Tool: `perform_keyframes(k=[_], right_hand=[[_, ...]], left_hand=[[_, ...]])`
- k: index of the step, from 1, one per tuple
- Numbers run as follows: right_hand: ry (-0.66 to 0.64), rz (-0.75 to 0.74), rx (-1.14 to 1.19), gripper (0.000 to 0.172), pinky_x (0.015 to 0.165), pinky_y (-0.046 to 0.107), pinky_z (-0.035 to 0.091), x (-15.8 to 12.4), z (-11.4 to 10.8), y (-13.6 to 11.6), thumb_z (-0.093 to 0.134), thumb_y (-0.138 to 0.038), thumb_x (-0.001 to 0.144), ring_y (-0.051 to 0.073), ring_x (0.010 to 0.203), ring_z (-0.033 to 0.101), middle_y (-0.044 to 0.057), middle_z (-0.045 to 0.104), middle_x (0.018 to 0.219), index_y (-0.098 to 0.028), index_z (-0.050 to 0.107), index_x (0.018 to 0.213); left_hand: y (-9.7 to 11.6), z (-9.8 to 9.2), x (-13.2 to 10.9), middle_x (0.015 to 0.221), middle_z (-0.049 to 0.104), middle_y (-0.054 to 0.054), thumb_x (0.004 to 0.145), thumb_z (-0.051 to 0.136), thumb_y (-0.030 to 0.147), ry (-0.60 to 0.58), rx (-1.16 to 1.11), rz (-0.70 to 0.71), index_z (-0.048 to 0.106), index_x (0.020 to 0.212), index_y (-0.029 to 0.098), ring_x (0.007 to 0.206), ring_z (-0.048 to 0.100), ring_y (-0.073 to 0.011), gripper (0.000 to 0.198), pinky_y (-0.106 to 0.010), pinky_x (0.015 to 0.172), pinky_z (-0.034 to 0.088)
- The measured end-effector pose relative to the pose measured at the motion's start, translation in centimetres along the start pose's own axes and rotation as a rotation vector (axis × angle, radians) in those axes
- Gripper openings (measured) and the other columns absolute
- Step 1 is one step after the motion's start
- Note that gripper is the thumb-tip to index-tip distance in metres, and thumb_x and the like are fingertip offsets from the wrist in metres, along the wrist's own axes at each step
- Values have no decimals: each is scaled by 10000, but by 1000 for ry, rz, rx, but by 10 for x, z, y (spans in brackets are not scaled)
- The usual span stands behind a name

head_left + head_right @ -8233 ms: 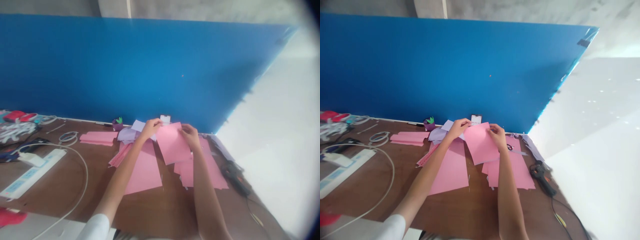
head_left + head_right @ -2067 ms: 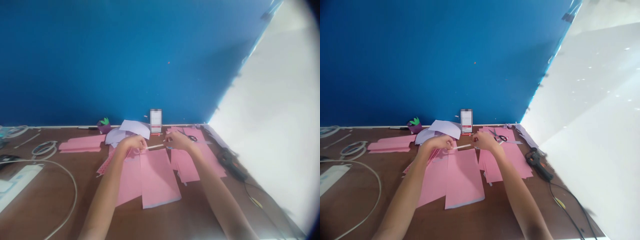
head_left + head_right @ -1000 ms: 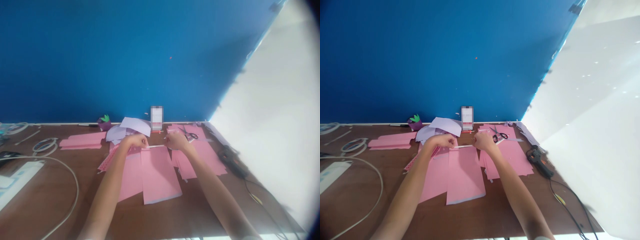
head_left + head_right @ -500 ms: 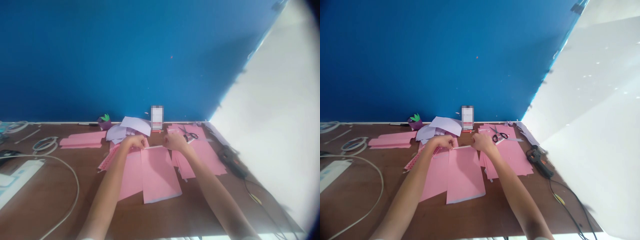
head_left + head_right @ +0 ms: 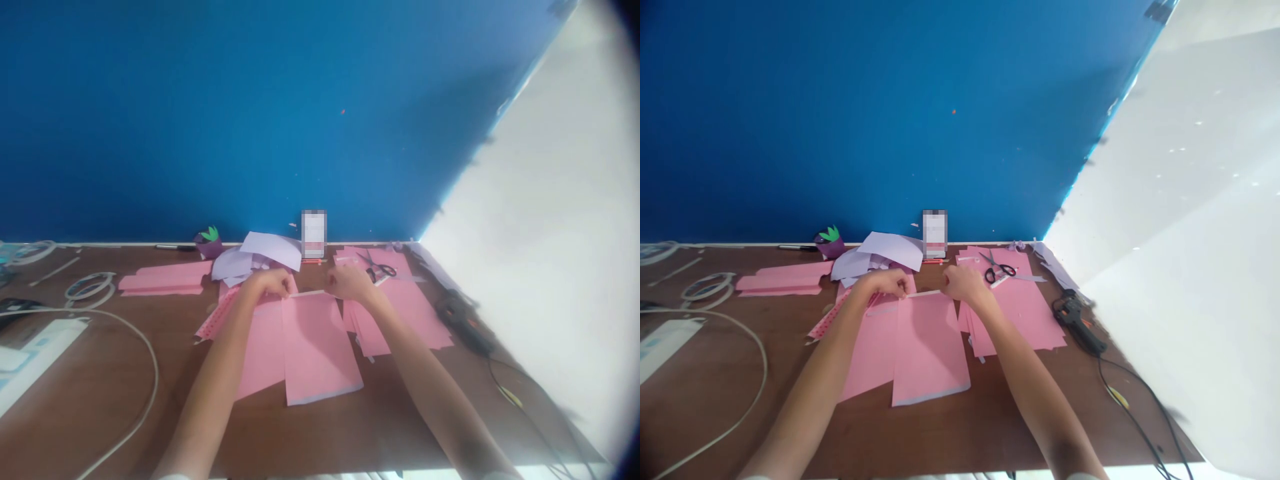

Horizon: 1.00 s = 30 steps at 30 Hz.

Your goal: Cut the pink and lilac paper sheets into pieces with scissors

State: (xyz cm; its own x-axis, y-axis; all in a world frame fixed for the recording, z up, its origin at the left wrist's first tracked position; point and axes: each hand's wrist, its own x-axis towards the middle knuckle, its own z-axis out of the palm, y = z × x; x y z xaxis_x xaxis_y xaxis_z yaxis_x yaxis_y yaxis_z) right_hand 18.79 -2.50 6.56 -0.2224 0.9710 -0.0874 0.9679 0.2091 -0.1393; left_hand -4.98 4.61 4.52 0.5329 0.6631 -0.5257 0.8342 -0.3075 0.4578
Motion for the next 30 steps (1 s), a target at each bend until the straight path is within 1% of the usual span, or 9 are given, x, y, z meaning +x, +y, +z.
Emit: perform_keyframes(k=[4, 8, 13, 16, 19, 24, 30], right_hand=[[4, 0, -19, 239, 684, 288, 437, 1, 1, 1, 535, -372, 744, 248, 957, 585, 76, 657, 905, -241, 673, 888], [4, -14, -41, 241, 681, 288, 436, 1, 2, 2, 523, -366, 745, 246, 937, 590, 77, 657, 882, -234, 673, 881], [15, -6, -35, 243, 640, 274, 428, 1, 2, 1, 531, -367, 736, 235, 869, 609, 76, 654, 873, -233, 667, 885], [17, -6, -41, 255, 624, 277, 427, 0, 1, -1, 535, -377, 731, 237, 837, 616, 78, 654, 862, -232, 666, 895], [30, -2, -42, 262, 627, 280, 428, -1, 0, -2, 541, -387, 729, 242, 838, 618, 80, 656, 870, -231, 667, 898], [37, -12, -38, 237, 638, 267, 417, -1, 1, 0, 545, -374, 727, 241, 881, 614, 65, 660, 860, -236, 665, 878], [33, -7, -37, 231, 623, 261, 408, 1, 1, 0, 536, -367, 727, 231, 863, 610, 67, 656, 866, -236, 665, 867]], left_hand=[[0, 0, -1, 872, 701, -32, 609, 645, 233, 1, 0, 30, 697, 892, 187, 786, 618, -180, 291, -232, 651, 442], [3, -1, -2, 877, 702, -32, 606, 649, 227, 18, 11, 11, 702, 883, 190, 783, 619, -182, 285, -229, 626, 438], [5, 0, -2, 861, 700, -31, 600, 646, 210, 15, 21, -7, 702, 874, 184, 757, 614, -171, 281, -228, 620, 433], [7, 0, -2, 840, 696, -39, 583, 657, 214, 30, 56, -49, 701, 860, 178, 730, 604, -172, 283, -233, 608, 428], [9, -1, -3, 810, 690, -46, 574, 665, 221, 38, 62, -73, 702, 865, 167, 714, 593, -170, 299, -234, 608, 428], [9, -2, -5, 793, 684, -45, 587, 661, 236, 15, 41, -38, 703, 853, 163, 703, 587, -165, 279, -240, 620, 429], [5, 1, 0, 763, 678, -38, 555, 679, 219, 16, 6, -48, 684, 844, 167, 671, 581, -157, 293, -232, 592, 431]])
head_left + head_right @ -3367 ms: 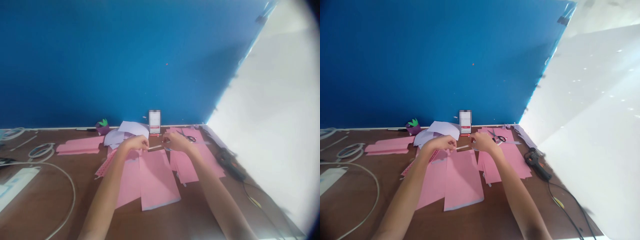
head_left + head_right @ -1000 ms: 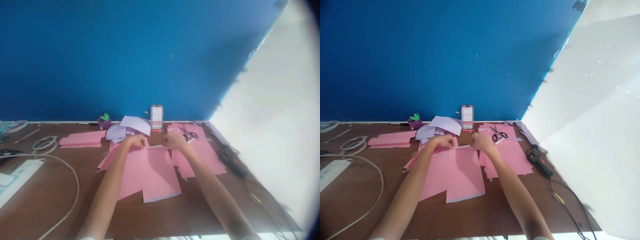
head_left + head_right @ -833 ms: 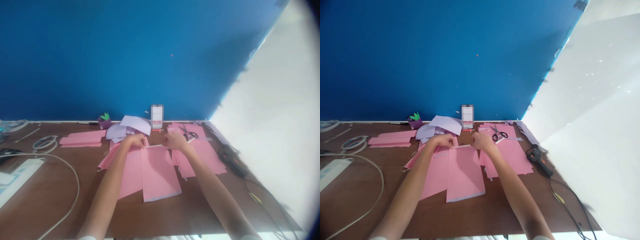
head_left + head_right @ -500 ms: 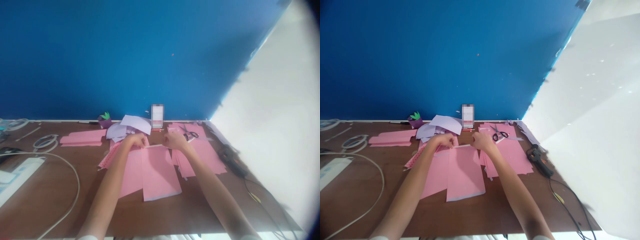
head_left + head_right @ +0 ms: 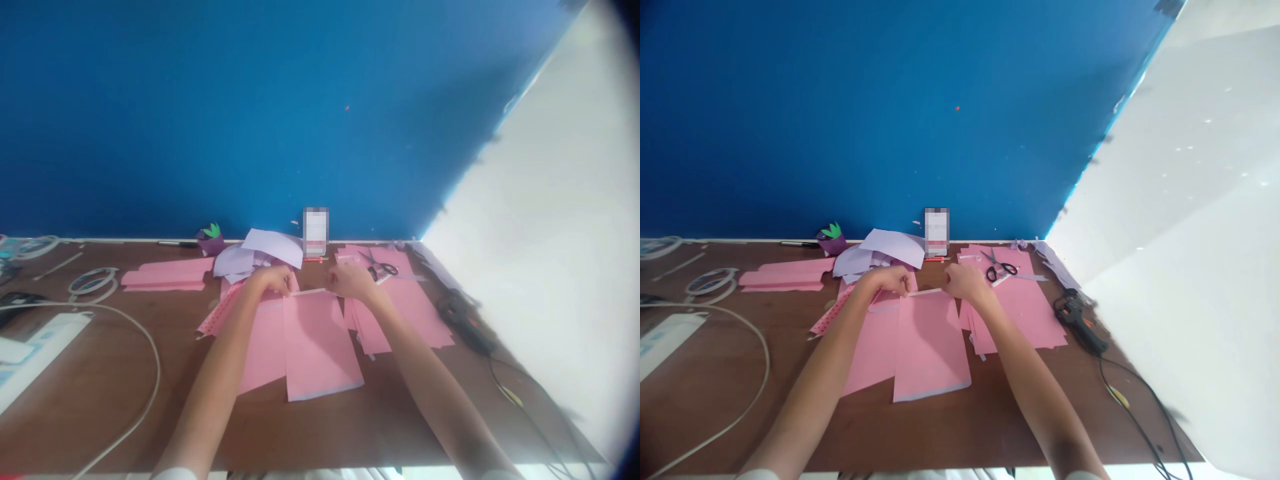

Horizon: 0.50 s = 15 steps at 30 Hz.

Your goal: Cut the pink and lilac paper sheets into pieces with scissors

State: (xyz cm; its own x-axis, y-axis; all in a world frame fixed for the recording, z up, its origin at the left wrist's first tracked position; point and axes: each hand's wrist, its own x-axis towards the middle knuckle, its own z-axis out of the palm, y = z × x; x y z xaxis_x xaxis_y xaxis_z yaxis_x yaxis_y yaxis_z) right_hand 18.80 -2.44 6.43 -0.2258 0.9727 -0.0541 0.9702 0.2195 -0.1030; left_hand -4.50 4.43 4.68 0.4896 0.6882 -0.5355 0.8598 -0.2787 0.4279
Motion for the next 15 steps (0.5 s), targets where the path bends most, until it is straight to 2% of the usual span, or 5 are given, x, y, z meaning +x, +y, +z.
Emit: perform_keyframes(k=[9, 15], right_hand=[[-3, -4, -22, 222, 595, 262, 408, -1, -1, -2, 531, -317, 717, 231, 824, 620, 68, 653, 856, -230, 660, 876], [-23, 11, -16, 223, 612, 261, 416, -3, -5, -5, 538, -332, 728, 229, 850, 617, 71, 657, 896, -235, 661, 886]], left_hand=[[0, 4, 6, 759, 674, -42, 519, 688, 187, 33, 55, -62, 649, 884, 168, 631, 577, -149, 368, -210, 531, 399], [-1, 4, 8, 710, 661, -36, 523, 685, 197, 9, 53, -57, 668, 855, 172, 616, 568, -153, 333, -220, 532, 394]])
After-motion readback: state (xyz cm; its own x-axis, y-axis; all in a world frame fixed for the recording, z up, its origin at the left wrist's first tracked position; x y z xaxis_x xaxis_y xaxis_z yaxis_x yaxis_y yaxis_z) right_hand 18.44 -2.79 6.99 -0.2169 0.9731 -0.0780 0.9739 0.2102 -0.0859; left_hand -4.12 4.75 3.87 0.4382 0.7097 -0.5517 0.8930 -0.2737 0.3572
